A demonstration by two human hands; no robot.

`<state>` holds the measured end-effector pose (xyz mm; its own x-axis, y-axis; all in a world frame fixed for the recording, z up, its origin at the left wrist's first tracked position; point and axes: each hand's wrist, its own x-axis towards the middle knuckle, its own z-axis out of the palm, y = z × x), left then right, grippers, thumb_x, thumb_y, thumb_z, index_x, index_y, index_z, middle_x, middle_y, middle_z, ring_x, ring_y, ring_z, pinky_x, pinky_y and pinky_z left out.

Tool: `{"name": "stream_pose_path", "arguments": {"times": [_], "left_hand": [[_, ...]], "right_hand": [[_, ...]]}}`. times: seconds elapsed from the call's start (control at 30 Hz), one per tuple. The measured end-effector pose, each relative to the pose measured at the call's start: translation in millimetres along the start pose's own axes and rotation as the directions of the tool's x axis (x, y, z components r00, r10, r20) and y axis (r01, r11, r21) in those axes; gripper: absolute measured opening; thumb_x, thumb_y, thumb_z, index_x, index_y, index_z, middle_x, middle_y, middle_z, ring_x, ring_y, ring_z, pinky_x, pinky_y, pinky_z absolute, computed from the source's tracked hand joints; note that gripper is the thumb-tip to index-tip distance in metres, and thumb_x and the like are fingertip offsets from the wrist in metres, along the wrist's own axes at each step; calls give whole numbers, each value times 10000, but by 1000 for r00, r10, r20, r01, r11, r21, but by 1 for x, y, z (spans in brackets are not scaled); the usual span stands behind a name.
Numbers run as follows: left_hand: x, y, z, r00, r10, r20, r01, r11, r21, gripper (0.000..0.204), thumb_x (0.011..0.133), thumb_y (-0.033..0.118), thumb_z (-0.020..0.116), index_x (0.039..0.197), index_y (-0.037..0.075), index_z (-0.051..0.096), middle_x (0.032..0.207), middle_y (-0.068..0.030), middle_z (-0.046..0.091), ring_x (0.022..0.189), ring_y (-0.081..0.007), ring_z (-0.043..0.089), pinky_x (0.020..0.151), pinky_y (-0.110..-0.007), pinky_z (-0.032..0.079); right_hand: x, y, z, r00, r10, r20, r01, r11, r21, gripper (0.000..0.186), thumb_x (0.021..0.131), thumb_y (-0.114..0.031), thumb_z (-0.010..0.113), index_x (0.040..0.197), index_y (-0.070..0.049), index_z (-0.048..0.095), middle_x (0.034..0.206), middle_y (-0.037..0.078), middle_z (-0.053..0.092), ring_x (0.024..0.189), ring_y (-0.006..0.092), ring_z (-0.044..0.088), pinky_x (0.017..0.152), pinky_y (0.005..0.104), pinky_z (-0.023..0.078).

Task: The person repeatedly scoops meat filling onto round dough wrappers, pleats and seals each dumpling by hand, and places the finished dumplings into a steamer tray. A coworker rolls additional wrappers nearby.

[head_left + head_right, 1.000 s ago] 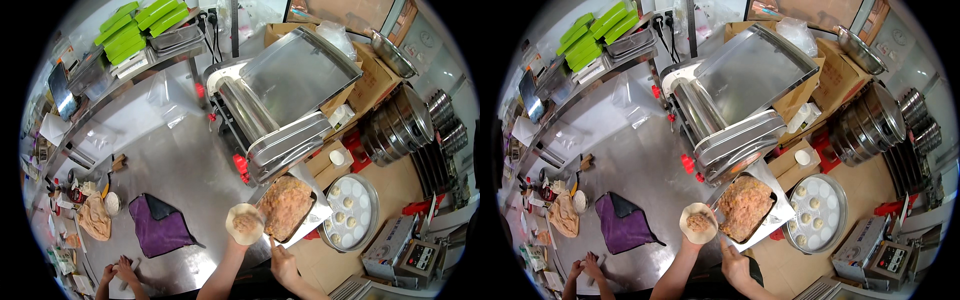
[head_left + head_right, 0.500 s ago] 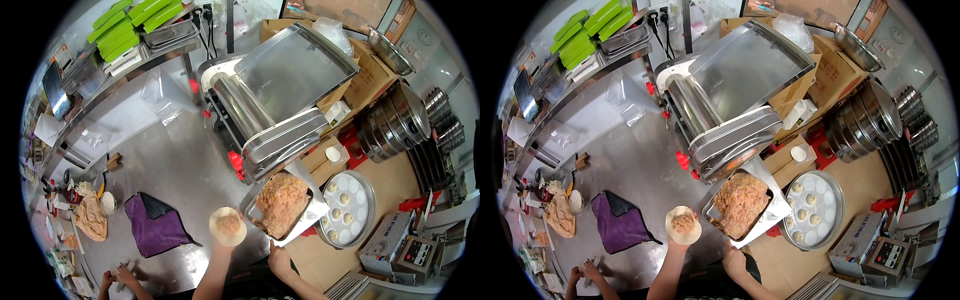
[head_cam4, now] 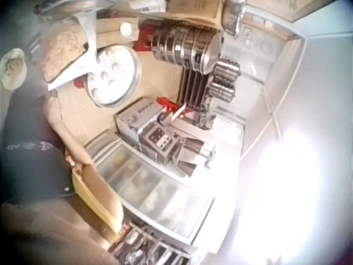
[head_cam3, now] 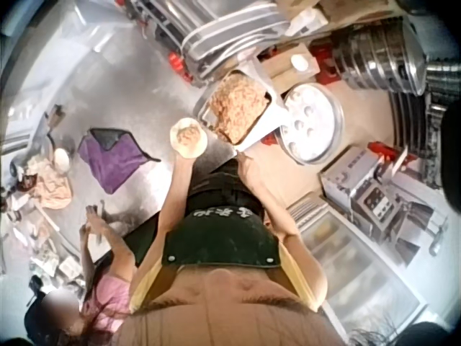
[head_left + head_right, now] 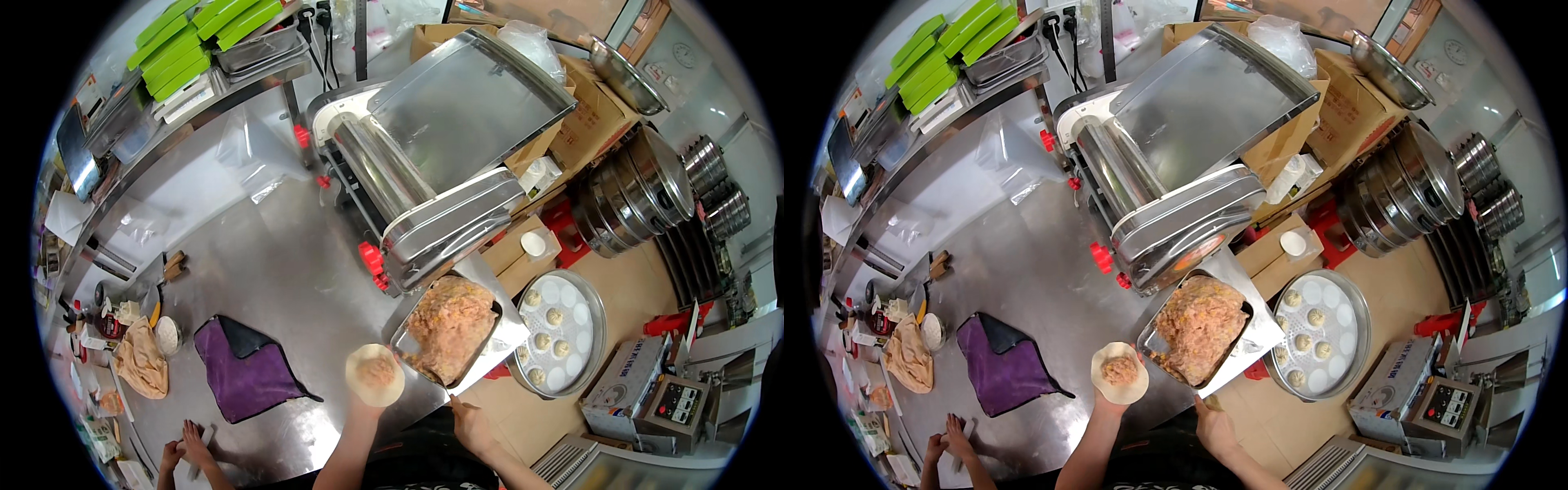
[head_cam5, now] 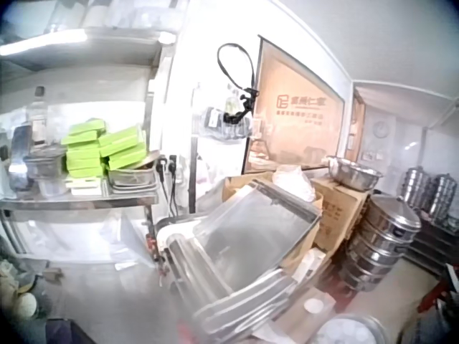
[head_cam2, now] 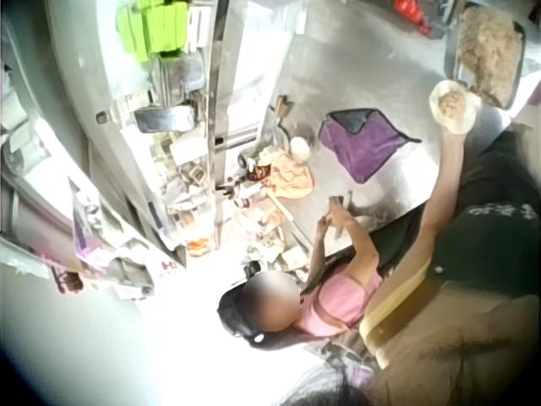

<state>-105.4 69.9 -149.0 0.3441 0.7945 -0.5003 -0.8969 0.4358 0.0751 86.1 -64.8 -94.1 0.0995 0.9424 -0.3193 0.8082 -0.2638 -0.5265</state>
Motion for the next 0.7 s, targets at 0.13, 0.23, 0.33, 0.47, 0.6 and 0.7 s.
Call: {"name": "stream_pose_path", "arguments": {"times": [0.13,0.23,0.33,0.47,0.6,0.7], "left_hand": [[-1,-9,-6,1000,-6,-7,6,996,85,435,958,337,446,1208,-3,549,1163,-149,611,1052,-326,602,939,-439,492],[-9,-13,1,995,-32,-99,31,999,-12,437,957,345,446,1212,5,547,1166,-155,611,1049,-330,600,932,-437,494],[-7,-12,-11,999,-16,-45,19,999,49,440,959,356,442,1209,10,546,1166,-154,612,1037,-324,603,920,-435,498],[-7,-7,-17,998,2,-62,1,999,53,435,960,353,434,1197,7,553,1158,-152,616,1018,-317,609,897,-433,508],[-7,-11,-14,999,-14,-49,16,999,39,433,958,348,432,1188,5,560,1148,-148,620,1011,-315,611,886,-431,513],[-6,-12,-15,999,-23,-33,23,999,22,439,956,352,433,1187,2,563,1145,-147,620,1012,-314,608,886,-430,512]], "right_hand": [[-4,-13,-20,995,81,-58,-89,986,-143,463,793,-5,524,1252,-37,578,982,227,645,685,388,649,597,464,527],[-9,-24,-19,997,58,57,-44,974,-220,473,784,13,521,1254,-18,564,1098,234,620,694,386,653,619,467,536],[-15,-17,-19,999,11,-43,-18,982,-186,483,782,13,522,1263,-12,552,1106,226,618,667,382,649,602,458,538],[-10,-6,-23,996,85,-29,-89,938,-334,542,762,17,535,1302,-17,519,954,171,632,600,361,633,561,437,533],[-19,14,-7,998,22,-57,-36,966,-255,560,755,21,534,1313,-19,512,875,175,618,613,362,631,566,441,527],[-19,11,-22,999,25,-29,-31,978,-207,541,753,37,523,1291,-11,534,817,187,614,637,376,622,588,438,520]]}}
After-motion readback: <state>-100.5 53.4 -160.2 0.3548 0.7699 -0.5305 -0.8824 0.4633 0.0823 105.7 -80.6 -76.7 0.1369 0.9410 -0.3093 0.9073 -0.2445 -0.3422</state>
